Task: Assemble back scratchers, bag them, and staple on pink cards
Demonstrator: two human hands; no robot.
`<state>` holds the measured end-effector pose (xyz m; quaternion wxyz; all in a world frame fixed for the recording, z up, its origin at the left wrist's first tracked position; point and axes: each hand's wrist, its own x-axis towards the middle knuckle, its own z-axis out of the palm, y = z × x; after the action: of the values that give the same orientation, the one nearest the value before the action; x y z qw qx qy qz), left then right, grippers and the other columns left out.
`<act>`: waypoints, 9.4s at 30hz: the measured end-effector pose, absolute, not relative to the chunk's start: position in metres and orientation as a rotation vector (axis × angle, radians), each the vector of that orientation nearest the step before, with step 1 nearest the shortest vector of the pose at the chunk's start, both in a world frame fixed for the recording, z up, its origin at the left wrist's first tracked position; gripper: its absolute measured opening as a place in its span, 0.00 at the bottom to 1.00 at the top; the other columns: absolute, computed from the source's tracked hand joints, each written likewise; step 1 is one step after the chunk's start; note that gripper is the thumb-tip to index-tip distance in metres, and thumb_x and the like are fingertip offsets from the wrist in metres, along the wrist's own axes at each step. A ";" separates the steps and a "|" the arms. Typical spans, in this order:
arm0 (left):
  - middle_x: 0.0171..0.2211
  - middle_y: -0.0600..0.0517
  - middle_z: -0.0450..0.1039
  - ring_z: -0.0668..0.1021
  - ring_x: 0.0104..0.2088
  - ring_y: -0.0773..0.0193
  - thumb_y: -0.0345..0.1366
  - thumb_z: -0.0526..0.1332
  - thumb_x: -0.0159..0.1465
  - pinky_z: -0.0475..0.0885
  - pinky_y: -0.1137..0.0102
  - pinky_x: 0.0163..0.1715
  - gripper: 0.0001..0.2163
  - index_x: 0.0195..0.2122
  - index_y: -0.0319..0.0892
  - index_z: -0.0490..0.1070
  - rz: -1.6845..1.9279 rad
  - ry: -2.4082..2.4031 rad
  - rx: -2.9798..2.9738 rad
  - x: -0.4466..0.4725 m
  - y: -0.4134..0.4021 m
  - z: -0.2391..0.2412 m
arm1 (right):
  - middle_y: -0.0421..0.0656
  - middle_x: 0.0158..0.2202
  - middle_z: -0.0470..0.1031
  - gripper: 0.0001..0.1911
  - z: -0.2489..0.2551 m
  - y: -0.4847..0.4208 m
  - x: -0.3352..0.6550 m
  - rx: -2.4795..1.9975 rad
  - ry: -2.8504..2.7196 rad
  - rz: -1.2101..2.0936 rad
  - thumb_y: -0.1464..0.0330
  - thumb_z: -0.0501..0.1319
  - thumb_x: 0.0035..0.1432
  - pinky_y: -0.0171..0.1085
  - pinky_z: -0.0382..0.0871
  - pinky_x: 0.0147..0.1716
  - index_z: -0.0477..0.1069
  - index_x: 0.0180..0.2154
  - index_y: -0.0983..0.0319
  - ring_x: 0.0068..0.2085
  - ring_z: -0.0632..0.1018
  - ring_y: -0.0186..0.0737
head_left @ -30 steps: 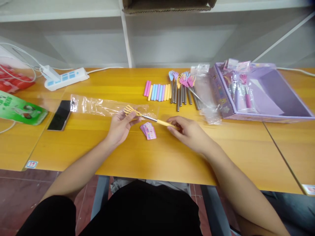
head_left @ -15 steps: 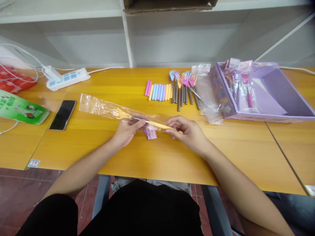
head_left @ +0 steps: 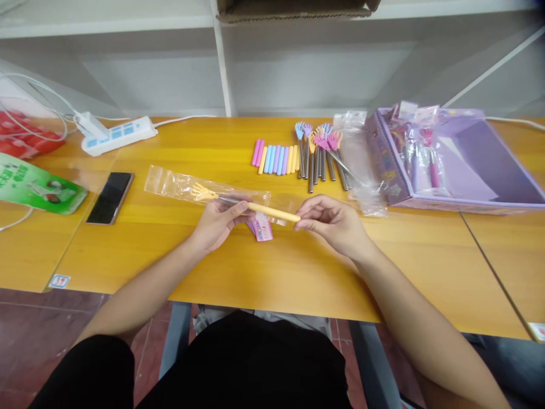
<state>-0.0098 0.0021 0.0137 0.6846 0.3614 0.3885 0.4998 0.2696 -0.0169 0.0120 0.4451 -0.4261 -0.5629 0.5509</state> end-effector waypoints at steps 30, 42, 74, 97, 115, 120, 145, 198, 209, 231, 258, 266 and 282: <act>0.41 0.50 0.81 0.86 0.41 0.61 0.37 0.79 0.60 0.86 0.65 0.43 0.13 0.40 0.39 0.80 0.997 0.733 0.848 -0.004 -0.011 0.003 | 0.41 0.40 0.80 0.12 0.008 -0.026 0.254 -0.705 -1.428 1.670 0.62 0.69 0.71 0.37 0.79 0.36 0.71 0.49 0.58 0.34 0.81 0.34; 0.43 0.49 0.78 0.83 0.44 0.62 0.38 0.78 0.62 0.82 0.68 0.43 0.12 0.43 0.40 0.80 0.899 0.696 0.994 -0.001 -0.015 0.001 | 0.41 0.35 0.82 0.18 0.006 -0.028 0.243 -0.850 -1.483 1.701 0.54 0.73 0.64 0.35 0.77 0.33 0.75 0.41 0.60 0.31 0.79 0.33; 0.34 0.48 0.80 0.82 0.32 0.63 0.43 0.74 0.65 0.81 0.68 0.33 0.14 0.42 0.38 0.78 0.564 0.665 1.254 -0.012 -0.010 0.019 | 0.38 0.26 0.79 0.20 0.003 -0.039 0.232 -0.879 -1.397 1.751 0.53 0.70 0.68 0.33 0.77 0.27 0.72 0.34 0.61 0.24 0.80 0.32; 0.32 0.54 0.78 0.81 0.20 0.67 0.51 0.68 0.70 0.74 0.74 0.19 0.21 0.54 0.42 0.67 0.561 0.740 1.151 0.004 -0.031 0.008 | 0.45 0.39 0.74 0.12 -0.007 -0.024 0.240 -1.292 -2.088 0.704 0.57 0.63 0.72 0.41 0.68 0.37 0.74 0.42 0.59 0.37 0.75 0.43; 0.29 0.49 0.79 0.81 0.24 0.66 0.62 0.54 0.75 0.76 0.73 0.24 0.28 0.37 0.39 0.76 0.528 0.769 1.363 0.001 -0.036 0.008 | 0.47 0.44 0.75 0.12 -0.017 -0.024 0.222 -1.439 -2.105 0.687 0.57 0.67 0.69 0.42 0.67 0.43 0.74 0.42 0.60 0.42 0.76 0.45; 0.25 0.46 0.79 0.80 0.24 0.64 0.65 0.51 0.75 0.75 0.71 0.26 0.35 0.32 0.37 0.79 0.631 0.877 1.418 -0.001 -0.033 0.012 | 0.44 0.39 0.74 0.11 -0.018 -0.021 0.222 -1.437 -2.107 0.698 0.63 0.70 0.64 0.40 0.63 0.38 0.70 0.35 0.59 0.36 0.73 0.41; 0.30 0.53 0.77 0.77 0.25 0.69 0.53 0.62 0.74 0.74 0.75 0.26 0.18 0.42 0.40 0.73 0.673 0.840 1.330 0.002 -0.028 0.007 | 0.45 0.38 0.82 0.05 0.002 -0.042 0.235 -0.878 -1.806 0.434 0.67 0.67 0.70 0.45 0.77 0.36 0.78 0.47 0.54 0.37 0.81 0.45; 0.43 0.49 0.80 0.81 0.35 0.66 0.37 0.60 0.76 0.78 0.68 0.40 0.12 0.59 0.44 0.70 0.782 0.848 1.834 -0.003 -0.035 0.010 | 0.42 0.38 0.82 0.04 0.009 -0.030 0.240 -0.841 -1.812 0.853 0.68 0.67 0.70 0.38 0.78 0.37 0.78 0.46 0.57 0.35 0.80 0.36; 0.46 0.50 0.80 0.80 0.38 0.66 0.30 0.60 0.73 0.78 0.70 0.40 0.16 0.61 0.46 0.73 0.873 0.870 2.108 -0.004 -0.034 0.016 | 0.40 0.36 0.81 0.11 0.005 -0.029 0.241 -0.852 -1.516 1.251 0.61 0.72 0.67 0.35 0.78 0.38 0.77 0.46 0.59 0.36 0.80 0.34; 0.44 0.50 0.79 0.80 0.37 0.66 0.29 0.61 0.71 0.77 0.70 0.39 0.12 0.54 0.44 0.74 0.837 0.813 2.079 -0.003 -0.031 0.018 | 0.40 0.35 0.82 0.11 0.002 -0.029 0.242 -0.930 -1.498 1.225 0.58 0.69 0.69 0.37 0.75 0.38 0.77 0.41 0.59 0.35 0.80 0.35; 0.48 0.47 0.78 0.82 0.40 0.63 0.32 0.67 0.68 0.79 0.67 0.43 0.20 0.60 0.46 0.69 0.712 0.803 1.897 -0.001 -0.032 0.010 | 0.44 0.45 0.73 0.02 0.011 -0.029 0.244 -0.760 -1.880 1.022 0.68 0.68 0.69 0.47 0.75 0.52 0.77 0.40 0.57 0.47 0.77 0.43; 0.42 0.51 0.76 0.81 0.39 0.65 0.36 0.65 0.70 0.79 0.69 0.42 0.07 0.47 0.43 0.70 0.687 0.821 1.590 -0.001 -0.029 0.016 | 0.46 0.47 0.72 0.00 0.011 -0.029 0.244 -0.670 -1.991 1.081 0.69 0.67 0.69 0.47 0.74 0.55 0.78 0.42 0.58 0.50 0.77 0.43; 0.36 0.54 0.73 0.79 0.36 0.66 0.40 0.76 0.61 0.75 0.70 0.39 0.18 0.46 0.44 0.69 0.592 0.803 1.345 -0.004 -0.022 0.009 | 0.40 0.41 0.77 0.26 -0.004 -0.038 0.233 -0.758 -1.568 1.889 0.62 0.65 0.73 0.34 0.73 0.34 0.62 0.66 0.59 0.33 0.74 0.32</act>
<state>-0.0038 -0.0218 0.0094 0.6695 0.5967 0.3562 0.2626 0.2329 -0.0381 -0.0037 0.2822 -0.2830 -0.5855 0.7054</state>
